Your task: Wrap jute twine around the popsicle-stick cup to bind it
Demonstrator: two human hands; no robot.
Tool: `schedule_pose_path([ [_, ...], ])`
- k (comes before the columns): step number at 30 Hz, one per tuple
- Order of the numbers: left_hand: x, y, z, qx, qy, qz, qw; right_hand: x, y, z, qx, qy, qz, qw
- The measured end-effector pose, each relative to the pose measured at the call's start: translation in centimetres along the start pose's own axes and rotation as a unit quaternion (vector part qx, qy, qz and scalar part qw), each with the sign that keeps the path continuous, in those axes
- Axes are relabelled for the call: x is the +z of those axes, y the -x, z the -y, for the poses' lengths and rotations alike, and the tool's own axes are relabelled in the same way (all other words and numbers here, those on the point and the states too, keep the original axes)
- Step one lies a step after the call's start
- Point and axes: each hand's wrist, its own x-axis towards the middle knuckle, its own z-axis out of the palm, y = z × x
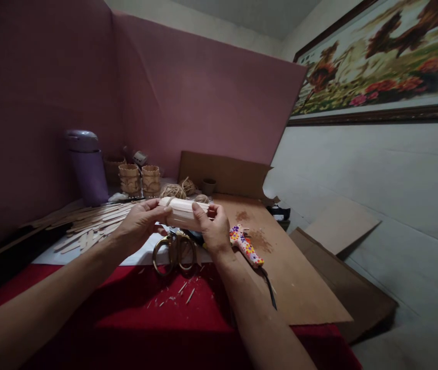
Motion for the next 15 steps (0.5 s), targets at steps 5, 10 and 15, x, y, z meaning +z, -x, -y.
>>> schedule_pose_path([
  [5, -0.04, -0.08, 0.01, 0.000, -0.022, -0.012, 1.000, 0.13, 0.11, -0.43, 0.015, 0.003, 0.006, 1.000],
  [10, -0.01, -0.05, -0.09, -0.008, -0.042, -0.021, 0.999, 0.22, 0.32, -0.63, 0.040, 0.005, 0.018, 0.999],
  [15, -0.13, -0.08, -0.07, 0.009, -0.062, -0.017, 0.998, 0.41, 0.36, -0.80, 0.020, 0.007, 0.020, 1.000],
])
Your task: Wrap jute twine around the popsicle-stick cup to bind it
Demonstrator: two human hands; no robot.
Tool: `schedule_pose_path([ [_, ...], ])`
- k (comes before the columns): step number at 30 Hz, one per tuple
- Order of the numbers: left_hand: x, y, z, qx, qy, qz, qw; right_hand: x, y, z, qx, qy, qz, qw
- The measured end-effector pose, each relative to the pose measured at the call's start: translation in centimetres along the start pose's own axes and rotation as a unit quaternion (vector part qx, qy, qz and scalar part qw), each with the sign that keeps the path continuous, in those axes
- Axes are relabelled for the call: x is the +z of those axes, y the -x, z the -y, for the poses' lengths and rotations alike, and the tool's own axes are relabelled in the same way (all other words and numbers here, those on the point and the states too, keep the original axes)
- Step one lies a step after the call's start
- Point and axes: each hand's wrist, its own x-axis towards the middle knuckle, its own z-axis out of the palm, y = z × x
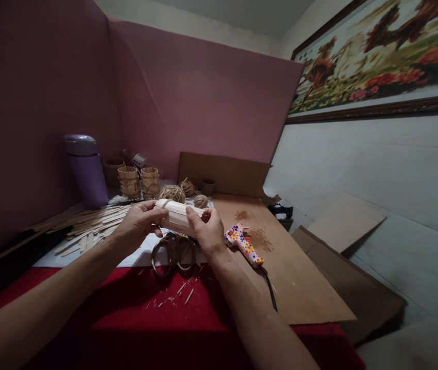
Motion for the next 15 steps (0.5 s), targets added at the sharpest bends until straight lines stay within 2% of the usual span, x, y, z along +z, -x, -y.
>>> schedule_pose_path([
  [7, 0.0, -0.3, 0.1, 0.001, -0.010, -0.026, 1.000, 0.2, 0.0, -0.2, -0.007, 0.020, 0.008, 1.000],
  [15, -0.2, -0.3, 0.0, -0.002, 0.001, -0.007, 1.000, 0.0, 0.4, 0.9, 0.007, 0.025, 0.015, 1.000],
])
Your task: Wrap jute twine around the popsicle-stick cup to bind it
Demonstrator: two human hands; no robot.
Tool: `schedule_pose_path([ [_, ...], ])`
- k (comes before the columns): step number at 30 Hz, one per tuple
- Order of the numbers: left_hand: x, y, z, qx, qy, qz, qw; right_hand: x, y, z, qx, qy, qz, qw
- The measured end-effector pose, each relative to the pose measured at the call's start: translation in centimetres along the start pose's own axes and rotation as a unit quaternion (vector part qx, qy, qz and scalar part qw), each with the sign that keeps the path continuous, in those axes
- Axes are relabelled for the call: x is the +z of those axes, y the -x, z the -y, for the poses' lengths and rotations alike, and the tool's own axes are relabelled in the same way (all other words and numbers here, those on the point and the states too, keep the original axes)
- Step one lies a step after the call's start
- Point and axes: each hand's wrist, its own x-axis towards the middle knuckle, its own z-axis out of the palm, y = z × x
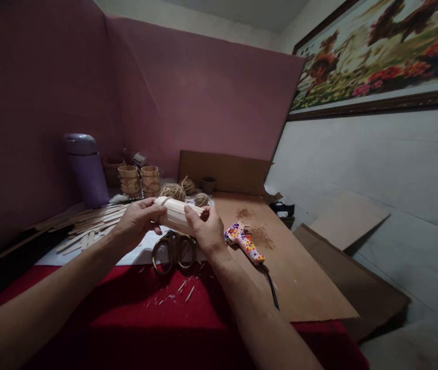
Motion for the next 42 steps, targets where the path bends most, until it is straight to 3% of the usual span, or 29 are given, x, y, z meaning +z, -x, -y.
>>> schedule_pose_path([
  [15, -0.24, -0.01, 0.25, 0.033, 0.005, 0.000, 0.999, 0.04, 0.08, 0.06, -0.029, -0.006, 0.015, 0.999],
  [31, -0.23, 0.03, 0.15, 0.034, 0.018, 0.028, 0.999, 0.06, 0.10, 0.31, -0.010, -0.043, 0.015, 0.999],
  [42, 0.04, 0.25, 0.02, 0.025, 0.011, 0.007, 1.000, -0.03, 0.08, 0.23, -0.007, -0.021, 0.011, 1.000],
])
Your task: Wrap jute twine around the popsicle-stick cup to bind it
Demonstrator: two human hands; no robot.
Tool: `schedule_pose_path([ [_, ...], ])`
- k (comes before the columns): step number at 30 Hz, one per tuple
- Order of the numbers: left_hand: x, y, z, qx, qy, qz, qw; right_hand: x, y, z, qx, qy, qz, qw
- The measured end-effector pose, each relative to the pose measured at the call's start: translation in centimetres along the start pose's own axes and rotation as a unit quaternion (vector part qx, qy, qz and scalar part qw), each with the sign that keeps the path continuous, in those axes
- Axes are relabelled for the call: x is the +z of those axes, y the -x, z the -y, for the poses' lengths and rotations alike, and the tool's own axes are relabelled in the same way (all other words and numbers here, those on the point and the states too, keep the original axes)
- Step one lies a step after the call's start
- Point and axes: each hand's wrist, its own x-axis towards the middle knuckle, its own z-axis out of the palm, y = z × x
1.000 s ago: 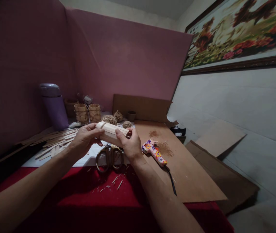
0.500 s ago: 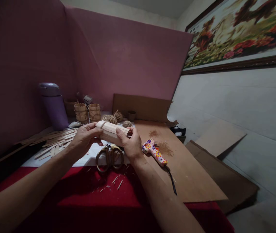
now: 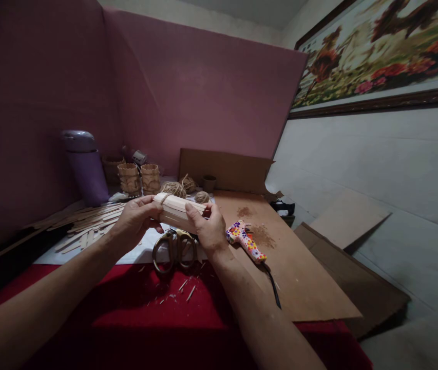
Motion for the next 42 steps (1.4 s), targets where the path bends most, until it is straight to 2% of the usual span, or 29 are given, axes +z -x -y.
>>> schedule_pose_path([
  [8, 0.14, 0.11, -0.24, -0.003, -0.002, -0.009, 1.000, -0.03, 0.03, 0.03, 0.000, 0.002, 0.004, 1.000],
  [13, 0.06, 0.09, -0.05, -0.009, 0.006, 0.008, 1.000, -0.03, 0.00, 0.01, 0.001, 0.017, -0.004, 1.000],
  [21, 0.13, 0.10, -0.11, -0.011, -0.001, -0.007, 1.000, -0.04, 0.04, -0.12, -0.015, 0.015, -0.016, 1.000],
  [42, 0.08, 0.13, -0.14, -0.017, 0.022, -0.002, 1.000, -0.02, 0.11, -0.10, -0.027, 0.032, -0.005, 0.999],
])
